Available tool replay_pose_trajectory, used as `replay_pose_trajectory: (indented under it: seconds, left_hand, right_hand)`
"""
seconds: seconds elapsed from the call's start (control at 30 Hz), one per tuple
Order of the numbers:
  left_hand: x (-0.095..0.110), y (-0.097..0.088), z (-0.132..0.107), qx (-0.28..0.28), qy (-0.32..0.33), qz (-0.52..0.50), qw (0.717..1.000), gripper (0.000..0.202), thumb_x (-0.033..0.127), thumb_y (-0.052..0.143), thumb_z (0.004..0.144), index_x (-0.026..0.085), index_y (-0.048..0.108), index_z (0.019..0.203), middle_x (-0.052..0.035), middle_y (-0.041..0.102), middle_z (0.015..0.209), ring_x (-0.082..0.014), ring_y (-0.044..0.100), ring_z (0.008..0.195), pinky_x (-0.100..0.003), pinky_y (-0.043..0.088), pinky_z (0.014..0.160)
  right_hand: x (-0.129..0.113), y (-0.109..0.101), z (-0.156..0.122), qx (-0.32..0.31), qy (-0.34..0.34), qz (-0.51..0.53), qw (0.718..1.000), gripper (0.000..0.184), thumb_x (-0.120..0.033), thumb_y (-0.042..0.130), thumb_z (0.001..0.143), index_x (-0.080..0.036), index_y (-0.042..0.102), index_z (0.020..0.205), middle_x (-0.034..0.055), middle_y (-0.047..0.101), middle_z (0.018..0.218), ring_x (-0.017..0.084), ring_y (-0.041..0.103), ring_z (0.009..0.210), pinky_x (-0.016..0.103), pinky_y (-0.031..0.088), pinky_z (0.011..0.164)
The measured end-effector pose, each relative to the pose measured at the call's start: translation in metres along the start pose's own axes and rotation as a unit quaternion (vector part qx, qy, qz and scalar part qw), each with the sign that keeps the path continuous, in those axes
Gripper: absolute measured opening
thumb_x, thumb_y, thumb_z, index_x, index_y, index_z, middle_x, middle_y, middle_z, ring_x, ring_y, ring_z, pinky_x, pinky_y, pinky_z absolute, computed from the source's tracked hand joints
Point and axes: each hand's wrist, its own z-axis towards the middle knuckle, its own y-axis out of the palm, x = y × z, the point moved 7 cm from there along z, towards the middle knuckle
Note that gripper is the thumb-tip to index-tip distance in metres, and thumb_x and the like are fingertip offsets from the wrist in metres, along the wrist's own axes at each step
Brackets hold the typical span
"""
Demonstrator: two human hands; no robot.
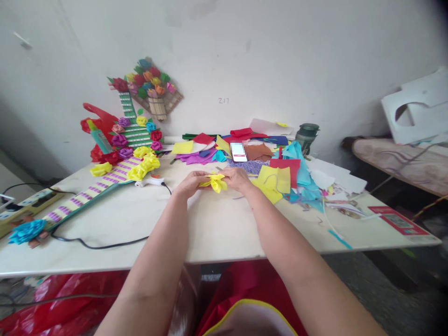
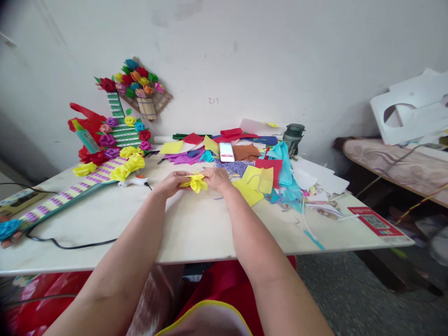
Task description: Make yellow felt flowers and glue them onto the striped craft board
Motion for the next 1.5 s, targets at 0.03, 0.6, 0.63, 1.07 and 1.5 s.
replay_pose_trajectory:
  seconds: [0.03, 0.6, 0.63, 1.07, 1.5]
  left_hand:
    - [0.000, 0.000, 0.000, -0.002, 0.004, 0.002, 1.000, 0.029, 0.020, 0.067, 0.055, 0.009, 0.065, 0.082, -0.0088, 0.066, 0.073, -0.0174, 0.061, 0.066, -0.028, 0.049, 0.062]
    - [0.007, -0.004, 0.000, 0.014, 0.054, 0.043, 0.998, 0.028, 0.021, 0.064, 0.056, 0.011, 0.066, 0.082, -0.0065, 0.066, 0.070, -0.0165, 0.061, 0.063, -0.031, 0.049, 0.067]
    - [0.008, -0.006, 0.000, 0.021, 0.063, 0.044, 0.997, 0.028, 0.020, 0.064, 0.056, 0.011, 0.066, 0.082, -0.0058, 0.066, 0.069, -0.0161, 0.060, 0.063, -0.031, 0.049, 0.067]
    - [0.026, -0.016, -0.006, 0.156, 0.156, 0.025, 0.975, 0.027, 0.020, 0.065, 0.053, 0.011, 0.066, 0.079, -0.0019, 0.063, 0.065, -0.0137, 0.059, 0.061, -0.028, 0.048, 0.065]
    - [0.018, -0.020, 0.006, 0.202, 0.215, 0.102, 0.950, 0.033, 0.023, 0.063, 0.058, 0.013, 0.066, 0.090, -0.0045, 0.065, 0.079, -0.0143, 0.060, 0.070, -0.028, 0.048, 0.069]
  right_hand:
    - [0.001, 0.000, 0.000, 0.002, 0.000, 0.003, 1.000, 0.027, -0.028, 0.047, 0.080, -0.029, 0.066, 0.100, 0.0001, 0.067, 0.092, 0.013, 0.058, 0.083, 0.022, 0.036, 0.064]
    - [0.014, -0.009, -0.003, 0.028, 0.027, 0.015, 0.999, 0.030, -0.044, 0.047, 0.080, -0.028, 0.069, 0.092, 0.0008, 0.067, 0.082, 0.011, 0.058, 0.074, 0.021, 0.034, 0.059]
    - [0.016, -0.011, -0.004, 0.032, 0.034, 0.015, 0.999, 0.031, -0.046, 0.047, 0.079, -0.027, 0.070, 0.090, 0.0010, 0.068, 0.083, 0.012, 0.058, 0.075, 0.021, 0.034, 0.060]
    - [0.057, -0.019, -0.013, 0.077, 0.220, 0.089, 0.968, 0.033, -0.045, 0.050, 0.072, -0.017, 0.067, 0.067, -0.0011, 0.053, 0.054, 0.010, 0.044, 0.054, 0.023, 0.026, 0.049]
    - [0.041, -0.012, -0.006, 0.059, 0.214, 0.207, 0.953, 0.049, -0.063, 0.049, 0.064, -0.017, 0.041, 0.048, -0.0040, 0.030, 0.049, 0.008, 0.028, 0.051, 0.023, 0.020, 0.047]
